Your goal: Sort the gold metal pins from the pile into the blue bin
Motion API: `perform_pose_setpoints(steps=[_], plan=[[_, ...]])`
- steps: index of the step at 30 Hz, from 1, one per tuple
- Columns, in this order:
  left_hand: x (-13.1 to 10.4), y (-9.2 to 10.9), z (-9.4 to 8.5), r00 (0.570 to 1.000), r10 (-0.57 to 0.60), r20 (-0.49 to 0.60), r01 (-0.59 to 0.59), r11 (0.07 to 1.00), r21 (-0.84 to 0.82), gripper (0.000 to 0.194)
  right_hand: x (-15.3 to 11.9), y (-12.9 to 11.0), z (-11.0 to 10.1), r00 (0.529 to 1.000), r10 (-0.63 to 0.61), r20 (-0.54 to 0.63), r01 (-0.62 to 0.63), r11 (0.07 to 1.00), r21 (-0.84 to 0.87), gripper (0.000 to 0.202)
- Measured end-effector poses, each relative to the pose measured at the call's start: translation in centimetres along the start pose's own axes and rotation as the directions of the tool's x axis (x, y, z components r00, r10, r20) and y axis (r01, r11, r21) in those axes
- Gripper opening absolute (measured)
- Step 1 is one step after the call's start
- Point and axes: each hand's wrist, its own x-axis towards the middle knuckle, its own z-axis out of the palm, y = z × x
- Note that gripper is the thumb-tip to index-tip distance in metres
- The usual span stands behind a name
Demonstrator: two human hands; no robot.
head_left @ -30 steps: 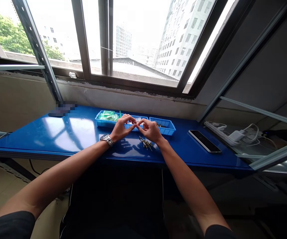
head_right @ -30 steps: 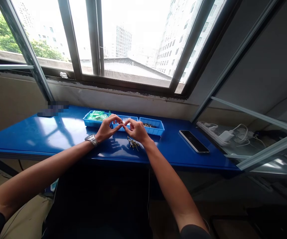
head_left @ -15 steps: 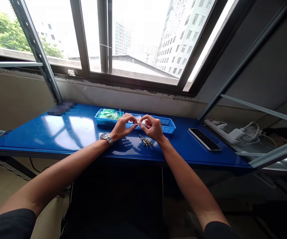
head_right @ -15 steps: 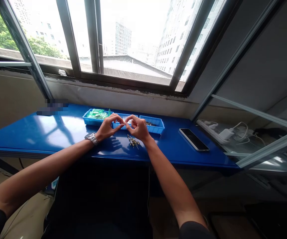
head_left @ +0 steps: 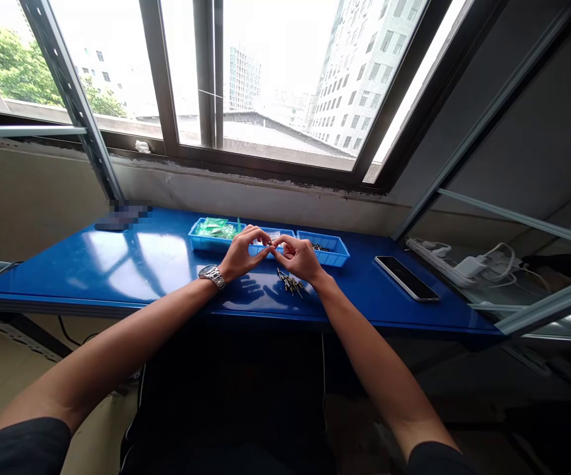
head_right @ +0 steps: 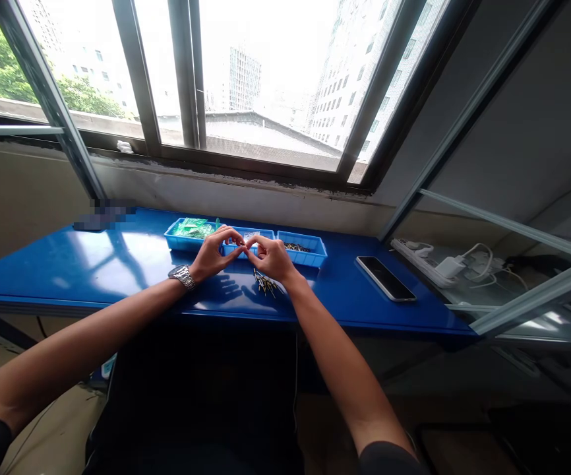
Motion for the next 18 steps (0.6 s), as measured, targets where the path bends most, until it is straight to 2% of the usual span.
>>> perform_pose_setpoints(steps=[6, 9, 13, 18], plan=[[-0.01, -0.15, 0.03, 1.000, -0.013, -0.011, 0.013, 1.000, 0.027, 0.010, -0.05, -0.07, -0.30, 0.997, 0.001, -0.078, -0.002, 1.000, -0.022, 0.016], [-0.13, -0.45, 0.22, 1.000, -0.001, 0.025, 0.000, 0.999, 0.035, 0.009, -0.11, -0.20, -0.26, 0.994, 0.004, -0.112, -0.007, 1.000, -0.024, 0.016], [-0.30, -0.72, 0.41, 0.997, 0.025, 0.074, -0.028, 0.999, 0.039, 0.007, -0.19, -0.41, -0.04, 0.994, -0.007, -0.106, 0.005, 1.000, -0.019, 0.016], [-0.31, -0.58, 0.27, 0.998, 0.027, 0.056, -0.030, 0.998, 0.061, 0.007, -0.16, -0.34, -0.24, 0.996, 0.006, -0.093, -0.009, 1.000, -0.030, 0.017]])
